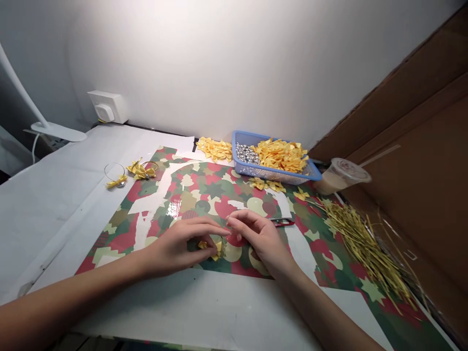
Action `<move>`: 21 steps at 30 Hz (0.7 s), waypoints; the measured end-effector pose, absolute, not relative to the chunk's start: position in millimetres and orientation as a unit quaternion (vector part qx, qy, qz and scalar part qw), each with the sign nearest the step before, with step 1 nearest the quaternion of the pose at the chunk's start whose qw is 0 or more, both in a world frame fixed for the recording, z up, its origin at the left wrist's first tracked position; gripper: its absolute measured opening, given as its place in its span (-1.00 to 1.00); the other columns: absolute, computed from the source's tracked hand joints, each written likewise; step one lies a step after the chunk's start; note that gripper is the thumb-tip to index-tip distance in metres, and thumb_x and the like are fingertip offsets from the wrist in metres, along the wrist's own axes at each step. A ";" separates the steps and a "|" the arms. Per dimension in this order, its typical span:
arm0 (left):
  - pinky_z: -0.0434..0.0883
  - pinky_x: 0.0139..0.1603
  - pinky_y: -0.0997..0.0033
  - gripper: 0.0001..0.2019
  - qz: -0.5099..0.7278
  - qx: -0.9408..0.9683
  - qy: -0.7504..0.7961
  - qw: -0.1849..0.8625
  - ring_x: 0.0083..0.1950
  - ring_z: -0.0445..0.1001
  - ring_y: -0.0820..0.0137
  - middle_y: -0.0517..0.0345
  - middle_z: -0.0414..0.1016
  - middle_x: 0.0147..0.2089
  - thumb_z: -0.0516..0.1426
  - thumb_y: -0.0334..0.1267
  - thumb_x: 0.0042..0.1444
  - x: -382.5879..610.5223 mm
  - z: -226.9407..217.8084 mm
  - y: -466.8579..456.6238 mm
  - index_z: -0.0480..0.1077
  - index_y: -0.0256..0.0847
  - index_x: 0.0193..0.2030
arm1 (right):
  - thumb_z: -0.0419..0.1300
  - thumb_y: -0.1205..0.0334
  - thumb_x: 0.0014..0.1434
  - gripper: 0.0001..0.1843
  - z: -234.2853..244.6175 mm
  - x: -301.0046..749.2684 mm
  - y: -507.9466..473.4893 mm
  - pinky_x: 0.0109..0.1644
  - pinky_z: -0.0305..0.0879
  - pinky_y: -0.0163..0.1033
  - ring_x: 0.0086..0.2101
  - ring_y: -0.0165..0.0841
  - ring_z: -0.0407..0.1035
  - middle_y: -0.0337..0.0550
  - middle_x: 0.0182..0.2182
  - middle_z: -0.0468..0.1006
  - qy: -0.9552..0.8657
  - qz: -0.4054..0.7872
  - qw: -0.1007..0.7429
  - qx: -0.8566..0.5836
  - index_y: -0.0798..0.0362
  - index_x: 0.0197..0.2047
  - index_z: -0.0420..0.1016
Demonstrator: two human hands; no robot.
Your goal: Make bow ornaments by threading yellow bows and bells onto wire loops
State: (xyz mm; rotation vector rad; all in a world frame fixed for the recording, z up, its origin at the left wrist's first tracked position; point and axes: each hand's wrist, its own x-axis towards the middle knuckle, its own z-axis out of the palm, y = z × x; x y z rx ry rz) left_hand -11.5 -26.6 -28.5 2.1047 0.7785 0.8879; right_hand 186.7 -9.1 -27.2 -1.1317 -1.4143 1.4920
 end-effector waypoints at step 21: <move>0.53 -0.28 0.47 -0.63 0.357 0.754 0.379 0.401 -0.31 0.57 0.50 0.03 0.42 -0.02 0.15 -0.41 0.09 -20.8 -25.6 -22.3 0.40 -0.14 0.07 | 0.31 0.06 0.00 -0.75 -7.3 283.0 30.7 -0.38 0.20 -0.29 -0.43 -0.37 0.32 -0.25 -0.46 0.46 -0.711 0.438 0.130 -0.534 0.04 -0.44 0.39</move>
